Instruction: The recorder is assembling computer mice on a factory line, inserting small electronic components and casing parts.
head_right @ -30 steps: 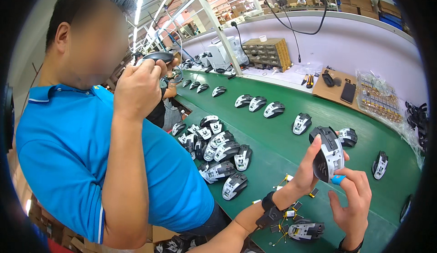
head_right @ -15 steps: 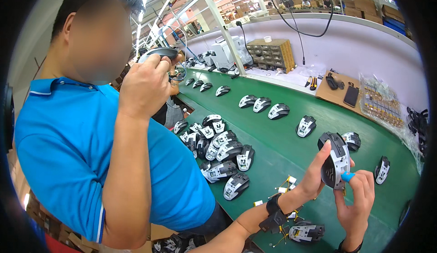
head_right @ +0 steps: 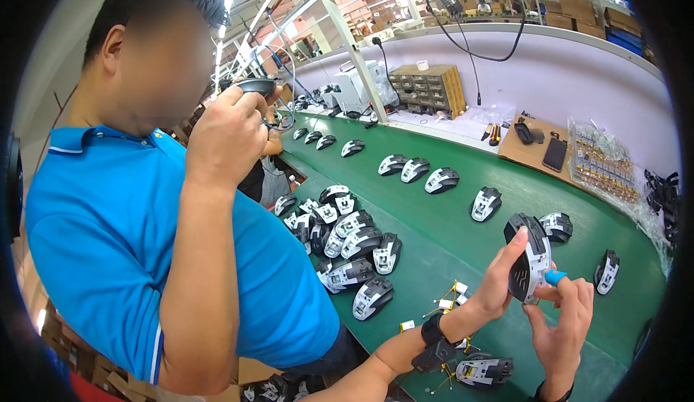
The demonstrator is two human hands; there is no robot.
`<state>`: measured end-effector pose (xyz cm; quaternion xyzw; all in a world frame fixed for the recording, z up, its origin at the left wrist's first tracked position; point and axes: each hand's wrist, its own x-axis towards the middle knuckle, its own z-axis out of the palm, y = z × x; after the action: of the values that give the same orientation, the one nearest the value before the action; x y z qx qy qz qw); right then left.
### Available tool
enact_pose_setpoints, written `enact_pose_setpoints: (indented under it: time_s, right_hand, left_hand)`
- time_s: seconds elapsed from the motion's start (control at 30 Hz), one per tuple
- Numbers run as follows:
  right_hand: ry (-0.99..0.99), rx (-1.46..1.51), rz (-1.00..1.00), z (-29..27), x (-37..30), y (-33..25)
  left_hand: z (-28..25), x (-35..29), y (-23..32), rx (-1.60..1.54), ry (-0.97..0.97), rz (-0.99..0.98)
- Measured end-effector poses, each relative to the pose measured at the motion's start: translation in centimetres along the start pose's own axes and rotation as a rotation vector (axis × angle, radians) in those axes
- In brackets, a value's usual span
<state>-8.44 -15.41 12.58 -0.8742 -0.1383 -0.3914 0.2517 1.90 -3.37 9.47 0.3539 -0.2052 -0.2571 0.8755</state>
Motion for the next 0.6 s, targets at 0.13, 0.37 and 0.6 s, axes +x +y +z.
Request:
enact_pose_setpoints:
  time_s: [0.13,0.37,0.6]
  right_hand:
    - [0.066,0.085,0.026,0.9,-0.2,0.0]
    - [0.121,0.180,0.135,0.4,0.8,-1.1]
    - [-0.024,0.207,0.193,0.9,0.2,-0.3]
  left_hand:
    - [0.3,0.1,0.6,-0.022,0.022,-0.010]
    - [-0.2,-0.2,2.2,-0.109,-0.084,0.053]
    - [-0.2,-0.2,2.1,-0.102,-0.009,0.127]
